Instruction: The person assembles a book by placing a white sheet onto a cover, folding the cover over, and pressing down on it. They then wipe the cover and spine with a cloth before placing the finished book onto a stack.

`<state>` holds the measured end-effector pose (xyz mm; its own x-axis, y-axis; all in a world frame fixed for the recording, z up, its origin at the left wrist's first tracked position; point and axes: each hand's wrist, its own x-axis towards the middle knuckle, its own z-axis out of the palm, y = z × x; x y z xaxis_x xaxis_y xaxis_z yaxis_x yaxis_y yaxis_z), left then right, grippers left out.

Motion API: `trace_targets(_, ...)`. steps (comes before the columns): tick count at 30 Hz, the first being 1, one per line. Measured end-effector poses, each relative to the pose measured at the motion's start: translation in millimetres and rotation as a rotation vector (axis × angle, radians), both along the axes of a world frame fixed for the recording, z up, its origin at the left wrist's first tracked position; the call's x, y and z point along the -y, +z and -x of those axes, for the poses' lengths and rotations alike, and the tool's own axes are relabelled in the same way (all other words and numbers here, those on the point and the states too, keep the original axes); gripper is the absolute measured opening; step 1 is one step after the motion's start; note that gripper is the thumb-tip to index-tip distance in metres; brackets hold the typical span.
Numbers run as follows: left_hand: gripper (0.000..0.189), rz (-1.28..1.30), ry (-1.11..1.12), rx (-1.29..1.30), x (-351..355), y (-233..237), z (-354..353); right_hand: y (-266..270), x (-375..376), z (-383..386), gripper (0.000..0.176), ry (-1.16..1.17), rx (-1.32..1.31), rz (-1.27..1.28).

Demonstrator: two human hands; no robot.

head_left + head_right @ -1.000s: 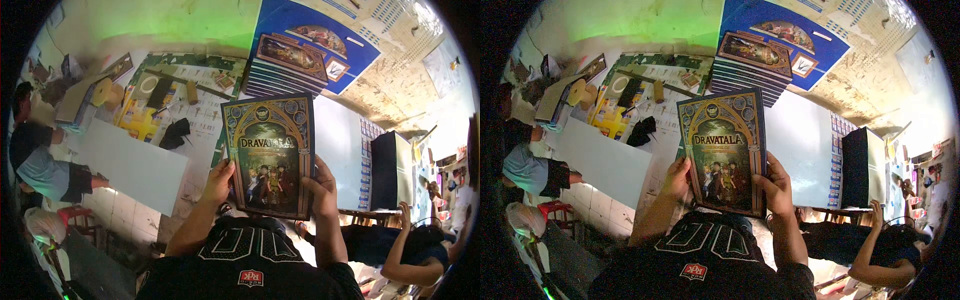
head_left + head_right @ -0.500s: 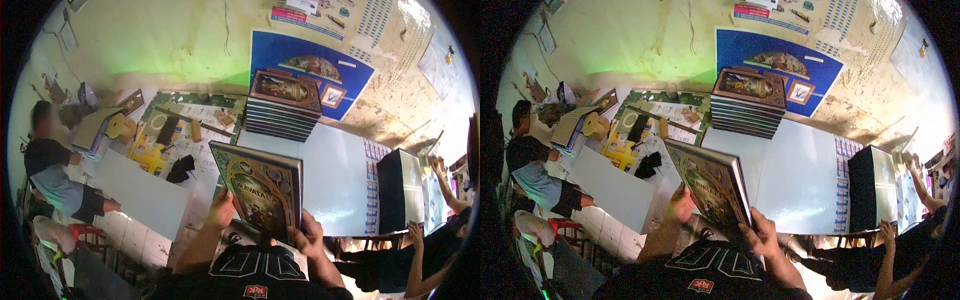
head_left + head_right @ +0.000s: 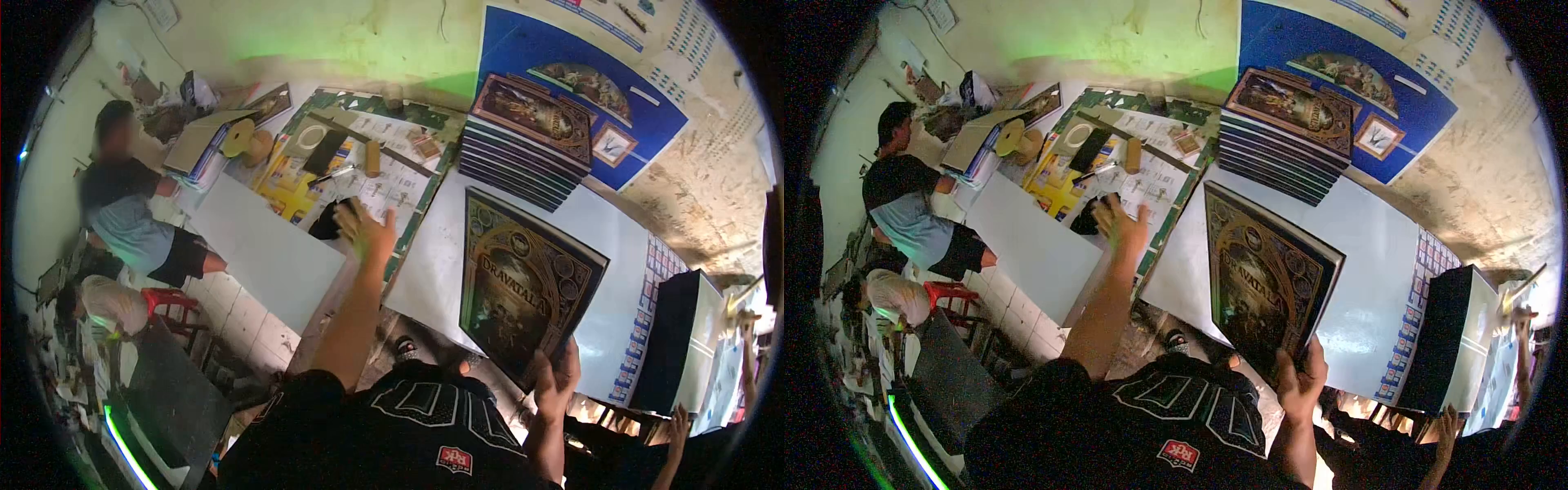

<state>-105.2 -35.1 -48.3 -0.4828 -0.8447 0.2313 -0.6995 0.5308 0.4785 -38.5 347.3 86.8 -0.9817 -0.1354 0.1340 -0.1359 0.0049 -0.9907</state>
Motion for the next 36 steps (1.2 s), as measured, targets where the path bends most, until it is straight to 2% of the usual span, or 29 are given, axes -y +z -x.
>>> trace_targets(1,0.092,-0.004,0.185,0.098,17,-5,9,-4,-7,1,0.039,-0.015,0.001,-0.006)
trace_targets(3,0.088,-0.055,0.284,0.214,27,8,10,-12,-37,2,0.040,0.029,0.072,-0.108)
trace_targets(4,0.082,-0.061,0.272,0.206,42,-6,8,-13,-44,1,0.041,0.003,-0.030,-0.230)
trace_targets(5,0.071,0.244,0.305,0.335,71,-88,16,-17,-53,3,0.042,0.044,-0.074,-0.287)
trace_targets(6,0.065,0.261,0.224,0.334,73,-93,14,-10,-57,1,0.043,0.038,-0.070,-0.337)
trace_targets(7,0.048,0.066,0.130,0.256,61,-54,12,-7,-58,2,0.044,0.060,-0.064,-0.374)
trace_targets(9,0.035,0.133,-0.040,0.177,64,-58,13,-11,-62,4,0.044,0.051,-0.126,-0.394)
trace_targets(10,0.035,0.142,-0.039,0.183,64,-62,12,-14,-61,5,0.044,0.065,-0.187,-0.418)
trace_targets(12,0.032,-0.037,-0.141,-0.141,58,-61,13,-10,-61,9,0.044,0.061,-0.213,-0.410)
trace_targets(13,0.031,-0.035,-0.221,-0.318,52,-61,15,-8,-62,12,0.044,0.062,-0.246,-0.416)
trace_targets(14,0.031,-0.086,-0.257,-0.339,13,-6,11,-12,-61,15,0.045,0.045,-0.296,-0.384)
trace_targets(15,0.030,-0.303,-0.309,-0.478,-20,42,11,-13,-58,17,0.045,0.058,-0.297,-0.373)
trace_targets(19,0.022,-0.563,-0.720,-0.774,-101,149,-9,-1,-46,22,0.042,0.161,-0.285,-0.488)
trace_targets(20,0.023,-0.394,-0.843,-0.777,-108,159,-11,-8,-44,24,0.043,0.174,-0.371,-0.464)
trace_targets(21,0.022,-0.431,-0.940,-0.804,-114,169,-15,-11,-42,25,0.045,0.186,-0.458,-0.439)
trace_targets(23,0.022,-0.547,-1.076,-0.873,-131,186,-21,-12,-39,23,0.051,0.228,-0.471,-0.457)
trace_targets(25,0.021,-0.576,-1.095,-0.859,-137,185,-29,-10,-36,20,0.062,0.268,-0.448,-0.465)
trace_targets(29,0.021,-0.592,-1.176,-0.818,-141,203,-46,-10,-31,15,0.064,0.262,-0.496,-0.429)
trace_targets(30,0.020,-0.490,-1.200,-0.770,-138,208,-49,-7,-30,13,0.064,0.253,-0.508,-0.468)
trace_targets(36,0.021,-0.372,-1.270,-0.756,-138,222,-62,-2,-21,13,0.064,0.229,-0.564,-0.495)
